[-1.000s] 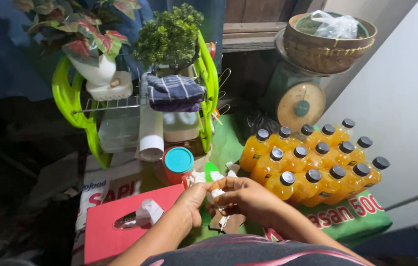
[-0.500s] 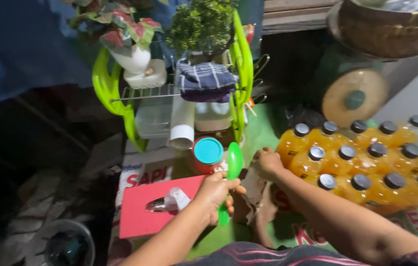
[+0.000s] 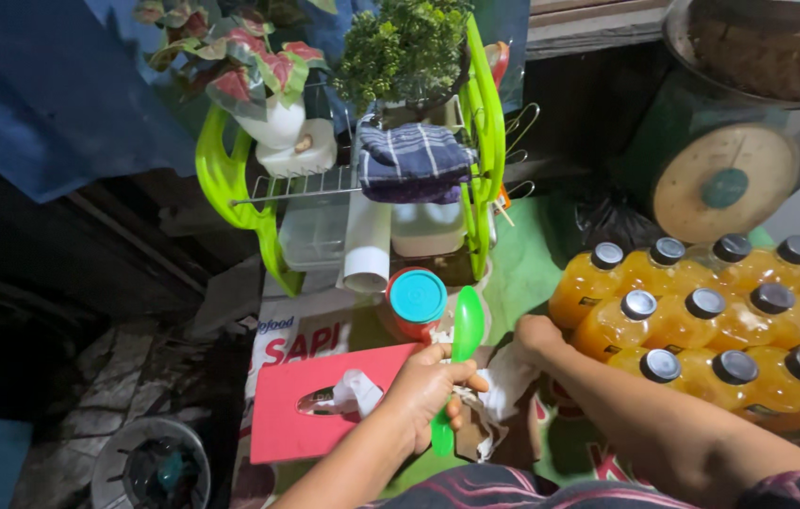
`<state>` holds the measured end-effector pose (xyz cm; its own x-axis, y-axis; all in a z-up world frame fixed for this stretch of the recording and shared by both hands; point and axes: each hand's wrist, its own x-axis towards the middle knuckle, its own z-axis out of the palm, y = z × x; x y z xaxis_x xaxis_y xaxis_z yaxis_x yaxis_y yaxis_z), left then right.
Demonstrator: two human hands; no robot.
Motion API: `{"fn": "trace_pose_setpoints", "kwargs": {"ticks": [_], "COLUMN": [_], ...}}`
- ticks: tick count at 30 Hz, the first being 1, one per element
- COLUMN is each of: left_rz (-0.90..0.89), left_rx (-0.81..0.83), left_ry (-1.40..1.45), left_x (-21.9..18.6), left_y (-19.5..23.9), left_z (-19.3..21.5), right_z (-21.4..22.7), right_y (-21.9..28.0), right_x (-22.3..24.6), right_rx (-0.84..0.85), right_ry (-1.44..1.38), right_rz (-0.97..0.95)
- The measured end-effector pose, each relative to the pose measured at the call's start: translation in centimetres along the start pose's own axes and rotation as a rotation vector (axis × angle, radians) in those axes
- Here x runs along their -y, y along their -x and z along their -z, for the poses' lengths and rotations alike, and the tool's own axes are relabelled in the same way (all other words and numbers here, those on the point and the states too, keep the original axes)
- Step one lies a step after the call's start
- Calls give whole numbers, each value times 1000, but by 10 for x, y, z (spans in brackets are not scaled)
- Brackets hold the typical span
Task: The person wipes a wooden cutting board, a green plastic spoon, a red plastic ring, and a metal knife using a white tissue. The person then places the cleaned items into a green dish rack.
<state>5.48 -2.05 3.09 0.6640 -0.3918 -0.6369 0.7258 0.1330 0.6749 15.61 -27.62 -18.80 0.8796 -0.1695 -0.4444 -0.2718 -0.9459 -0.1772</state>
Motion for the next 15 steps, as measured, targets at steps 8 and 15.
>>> {"fn": "trace_pose_setpoints", "kwargs": {"ticks": [8,15], "left_rz": [45,97], "left_rx": [-28,4], "left_ry": [-66,126], "left_x": [-11,-22], "left_y": [-10,-18], "left_z": [0,-1], "right_z": [89,198], "right_y": [68,157], "right_x": [32,69], "right_rx": [-728,-266], "right_ry": [-436,-1243], "right_rz": [210,67]}}
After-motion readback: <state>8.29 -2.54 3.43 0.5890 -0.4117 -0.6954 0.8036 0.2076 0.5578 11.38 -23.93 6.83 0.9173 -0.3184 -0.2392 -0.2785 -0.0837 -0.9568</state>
